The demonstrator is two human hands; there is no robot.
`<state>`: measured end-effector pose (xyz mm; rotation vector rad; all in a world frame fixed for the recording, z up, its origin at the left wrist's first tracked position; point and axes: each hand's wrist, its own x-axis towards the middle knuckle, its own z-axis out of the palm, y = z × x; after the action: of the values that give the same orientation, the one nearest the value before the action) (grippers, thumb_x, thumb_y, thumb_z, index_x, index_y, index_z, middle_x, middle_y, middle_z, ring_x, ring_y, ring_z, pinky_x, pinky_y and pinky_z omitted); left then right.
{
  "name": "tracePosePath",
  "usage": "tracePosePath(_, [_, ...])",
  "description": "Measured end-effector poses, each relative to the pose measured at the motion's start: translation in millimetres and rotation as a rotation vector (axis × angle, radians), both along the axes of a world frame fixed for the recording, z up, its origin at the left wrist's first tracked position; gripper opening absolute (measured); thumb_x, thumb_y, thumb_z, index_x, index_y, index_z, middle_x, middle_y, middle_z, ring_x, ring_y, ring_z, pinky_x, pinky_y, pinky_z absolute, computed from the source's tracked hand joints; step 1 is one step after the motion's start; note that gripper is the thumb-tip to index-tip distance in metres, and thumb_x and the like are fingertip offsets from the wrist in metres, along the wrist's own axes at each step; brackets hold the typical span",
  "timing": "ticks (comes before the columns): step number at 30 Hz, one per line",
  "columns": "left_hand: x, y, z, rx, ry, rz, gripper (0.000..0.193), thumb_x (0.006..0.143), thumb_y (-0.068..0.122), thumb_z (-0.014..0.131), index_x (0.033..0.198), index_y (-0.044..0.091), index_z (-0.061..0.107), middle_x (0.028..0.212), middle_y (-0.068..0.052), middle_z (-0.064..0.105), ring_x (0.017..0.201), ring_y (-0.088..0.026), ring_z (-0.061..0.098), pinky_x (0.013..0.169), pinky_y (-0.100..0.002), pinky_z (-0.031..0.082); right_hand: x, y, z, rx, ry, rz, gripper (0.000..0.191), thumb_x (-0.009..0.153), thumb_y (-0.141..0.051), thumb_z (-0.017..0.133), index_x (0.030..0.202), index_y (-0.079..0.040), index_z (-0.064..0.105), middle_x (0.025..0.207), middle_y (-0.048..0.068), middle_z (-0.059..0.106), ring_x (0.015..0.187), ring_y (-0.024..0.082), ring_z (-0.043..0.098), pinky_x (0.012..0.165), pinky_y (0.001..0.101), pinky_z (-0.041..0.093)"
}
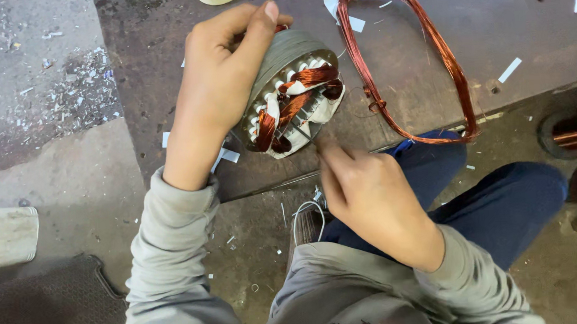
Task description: The person uses shears to cut copper wire and then winds the wire into the slots of a motor stator. The person repeatedly cuts and inserts wire segments, adjusting the stator as needed.
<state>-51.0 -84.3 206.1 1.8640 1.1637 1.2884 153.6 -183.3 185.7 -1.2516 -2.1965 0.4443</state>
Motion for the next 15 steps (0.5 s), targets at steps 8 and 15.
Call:
tracePosePath(8, [0.6,-7.3,5.9,-0.058,0.122,0.127,0.037,0.109,0.032,0.061,0.101,-0.003,0.073,0.066,-0.004,0.051,0.064,-0.006,0.041,0.056,-0.030,0.036,-16.3,-3.4,-2.8,0.138,0.024,-0.073,0.019,0.089,-0.001,0.068,0.107,0.006,0.067,0.074,0.021,0.065,0.057,0.036,0.063,0.052,0.0444,0.048])
tracePosePath(15, [4.0,-13.9,33.7,-0.109,0.267,0.171,0.036,0.107,0.033,0.059,0.105,0.000,0.073,0.062,-0.010,0.054,0.058,-0.011,0.046,0.055,-0.034,0.037,37.3,-44.1,3.9,-0.024,0.116,-0.135,0.023,0.093,-0.008,0.070,0.114,0.000,0.071,0.087,0.014,0.074,0.067,0.025,0.073,0.059,0.0339,0.054])
